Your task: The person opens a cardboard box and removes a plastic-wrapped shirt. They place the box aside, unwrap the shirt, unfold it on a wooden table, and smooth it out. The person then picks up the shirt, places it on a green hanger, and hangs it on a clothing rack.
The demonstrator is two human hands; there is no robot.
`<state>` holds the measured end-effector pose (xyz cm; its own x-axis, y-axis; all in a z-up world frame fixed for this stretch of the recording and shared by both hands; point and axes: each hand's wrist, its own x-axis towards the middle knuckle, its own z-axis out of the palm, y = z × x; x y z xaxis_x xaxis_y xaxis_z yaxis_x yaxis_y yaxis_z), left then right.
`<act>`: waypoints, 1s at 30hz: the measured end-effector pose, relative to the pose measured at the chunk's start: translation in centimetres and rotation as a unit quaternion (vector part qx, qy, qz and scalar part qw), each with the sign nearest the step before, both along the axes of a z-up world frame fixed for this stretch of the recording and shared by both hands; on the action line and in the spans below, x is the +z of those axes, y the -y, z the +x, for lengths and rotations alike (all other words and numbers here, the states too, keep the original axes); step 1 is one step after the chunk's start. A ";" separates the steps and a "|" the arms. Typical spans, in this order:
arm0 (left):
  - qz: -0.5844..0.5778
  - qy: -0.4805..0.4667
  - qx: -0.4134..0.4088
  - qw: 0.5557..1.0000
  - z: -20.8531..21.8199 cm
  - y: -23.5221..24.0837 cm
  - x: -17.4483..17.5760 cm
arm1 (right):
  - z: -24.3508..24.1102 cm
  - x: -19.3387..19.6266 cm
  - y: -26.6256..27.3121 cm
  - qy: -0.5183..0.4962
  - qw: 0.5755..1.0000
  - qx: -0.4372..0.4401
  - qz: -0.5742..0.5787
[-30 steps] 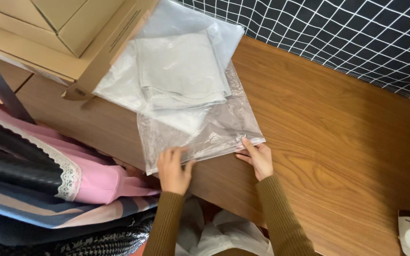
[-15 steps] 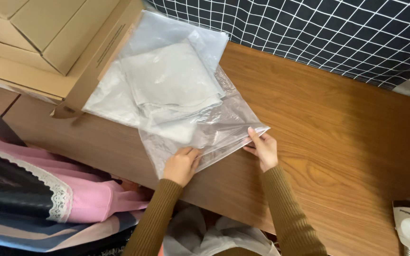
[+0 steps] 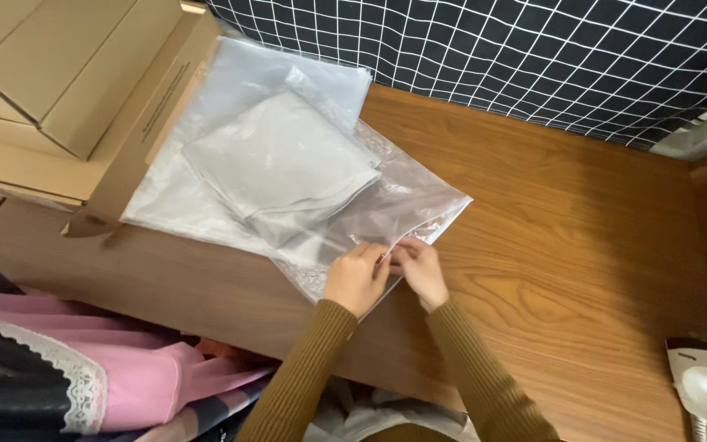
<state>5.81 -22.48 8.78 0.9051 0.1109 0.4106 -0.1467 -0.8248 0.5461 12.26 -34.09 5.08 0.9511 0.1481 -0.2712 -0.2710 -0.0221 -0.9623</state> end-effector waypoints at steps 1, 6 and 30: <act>0.000 0.000 -0.001 1.000 0.1 -0.1 0.2 | 0.2 0.2 -0.5 0.000 1.000 -0.001 0.000; -0.076 -0.030 -0.076 0.994 -0.7 -1.7 3.3 | 1.7 -1.6 -3.4 -0.086 0.947 0.076 0.299; -0.614 -0.053 0.319 0.720 -0.1 -15.1 -4.5 | 6.6 4.1 -13.0 -0.168 0.973 -0.112 0.114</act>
